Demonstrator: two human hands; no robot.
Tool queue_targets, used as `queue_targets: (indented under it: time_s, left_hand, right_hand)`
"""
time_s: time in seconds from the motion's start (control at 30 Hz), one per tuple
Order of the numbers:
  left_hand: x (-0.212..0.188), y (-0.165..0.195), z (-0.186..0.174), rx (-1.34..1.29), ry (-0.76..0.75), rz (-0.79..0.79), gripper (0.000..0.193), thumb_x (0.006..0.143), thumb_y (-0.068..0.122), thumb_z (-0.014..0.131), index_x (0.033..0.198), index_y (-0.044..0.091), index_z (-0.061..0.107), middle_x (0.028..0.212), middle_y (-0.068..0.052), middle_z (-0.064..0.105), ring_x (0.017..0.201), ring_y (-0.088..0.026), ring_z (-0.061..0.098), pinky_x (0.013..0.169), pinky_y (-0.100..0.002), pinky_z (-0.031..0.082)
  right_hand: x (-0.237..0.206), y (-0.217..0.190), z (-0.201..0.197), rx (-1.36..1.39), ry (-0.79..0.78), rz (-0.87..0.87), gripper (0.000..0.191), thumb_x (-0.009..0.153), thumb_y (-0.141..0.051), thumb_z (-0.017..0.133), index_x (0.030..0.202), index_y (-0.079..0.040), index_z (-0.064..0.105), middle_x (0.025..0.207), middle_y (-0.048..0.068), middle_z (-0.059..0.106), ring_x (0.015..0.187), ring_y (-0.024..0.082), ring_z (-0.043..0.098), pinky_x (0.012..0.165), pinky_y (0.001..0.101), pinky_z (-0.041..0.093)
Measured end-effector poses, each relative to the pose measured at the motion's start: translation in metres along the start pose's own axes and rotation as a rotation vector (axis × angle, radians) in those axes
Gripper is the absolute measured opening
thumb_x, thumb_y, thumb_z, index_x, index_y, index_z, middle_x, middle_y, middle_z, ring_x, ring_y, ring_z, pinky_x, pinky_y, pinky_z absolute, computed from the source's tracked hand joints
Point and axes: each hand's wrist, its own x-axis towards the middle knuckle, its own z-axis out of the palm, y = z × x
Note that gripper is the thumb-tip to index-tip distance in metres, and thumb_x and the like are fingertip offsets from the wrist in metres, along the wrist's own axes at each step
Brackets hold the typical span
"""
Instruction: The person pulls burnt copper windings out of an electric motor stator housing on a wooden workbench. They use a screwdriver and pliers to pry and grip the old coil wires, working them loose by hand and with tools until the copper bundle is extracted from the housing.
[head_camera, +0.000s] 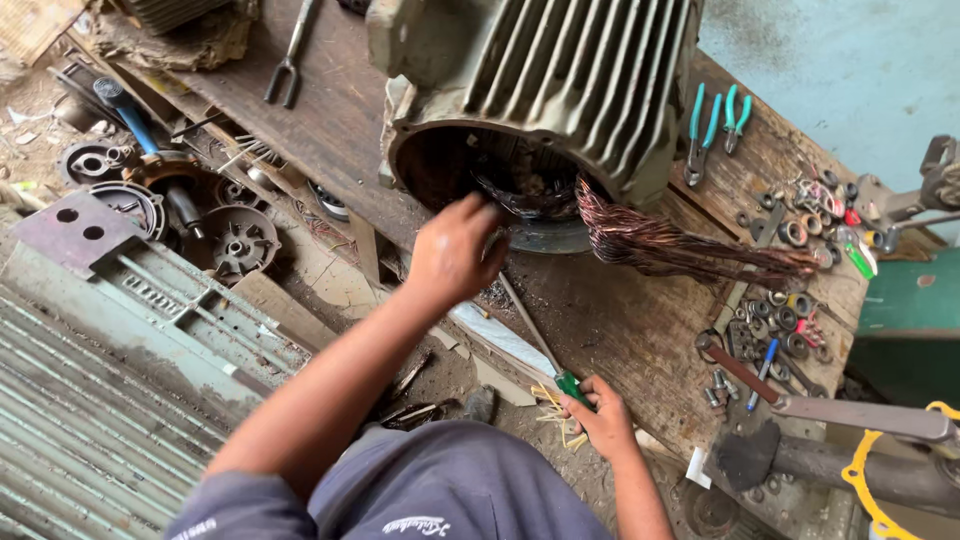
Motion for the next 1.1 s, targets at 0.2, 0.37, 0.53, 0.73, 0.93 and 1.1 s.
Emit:
queue_targets:
  time_s: [0.2,0.37,0.53,0.73,0.93,1.1]
  left_hand:
    - [-0.008,0.008,0.023,0.041,-0.175,-0.072,0.07,0.079,0.029,0.074,0.14,0.005,0.052,0.089,-0.017,0.071,0.085,-0.037,0.069,0.069,-0.049,0.056]
    - [0.007,0.006,0.031,0.13,-0.427,-0.245,0.068,0.085,0.041,0.073,0.141,0.01,0.05,0.082,-0.017,0.073,0.077,-0.038,0.071,0.066,-0.05,0.056]
    - [0.001,0.006,0.036,0.172,-0.355,-0.271,0.079,0.078,0.047,0.078,0.142,0.01,0.05,0.075,-0.016,0.072,0.071,-0.037,0.072,0.064,-0.049,0.056]
    - [-0.006,0.011,0.042,0.121,-0.195,-0.293,0.087,0.071,0.042,0.083,0.144,0.006,0.051,0.102,-0.016,0.07,0.096,-0.034,0.067,0.08,-0.047,0.055]
    - [-0.007,0.012,0.036,0.225,-0.234,-0.201,0.084,0.072,0.046,0.083,0.141,0.008,0.053,0.138,-0.016,0.05,0.122,-0.035,0.049,0.09,-0.048,0.049]
    - [-0.005,-0.004,0.031,0.225,-0.255,-0.041,0.089,0.069,0.047,0.084,0.14,0.007,0.049,0.145,-0.013,0.049,0.124,-0.034,0.049,0.089,-0.05,0.048]
  right_hand:
    - [0.001,0.004,-0.003,0.002,-0.029,-0.001,0.023,0.087,-0.013,0.076,0.095,-0.002,0.057,0.075,0.01,0.072,0.053,0.01,0.056,0.047,0.0264,0.047]
    - [0.002,0.002,-0.006,0.006,-0.063,0.006,0.022,0.088,-0.013,0.075,0.095,-0.002,0.057,0.075,0.011,0.072,0.052,0.01,0.056,0.047,0.0264,0.045]
    - [0.002,0.001,-0.006,-0.006,-0.063,0.005,0.023,0.089,-0.013,0.075,0.094,-0.002,0.056,0.075,0.011,0.072,0.053,0.01,0.056,0.048,0.0264,0.046]
    - [0.001,-0.004,-0.006,-0.037,-0.073,0.012,0.023,0.089,-0.013,0.075,0.096,-0.002,0.056,0.074,0.011,0.072,0.052,0.011,0.056,0.048,0.0265,0.046]
    - [0.0,-0.015,-0.002,-0.009,-0.075,-0.022,0.022,0.088,-0.014,0.073,0.099,-0.003,0.057,0.077,0.01,0.072,0.062,0.009,0.064,0.048,0.027,0.049]
    - [-0.004,-0.024,0.002,-0.059,-0.042,0.004,0.023,0.089,-0.014,0.075,0.096,-0.002,0.057,0.075,0.012,0.072,0.052,0.011,0.057,0.047,0.0272,0.047]
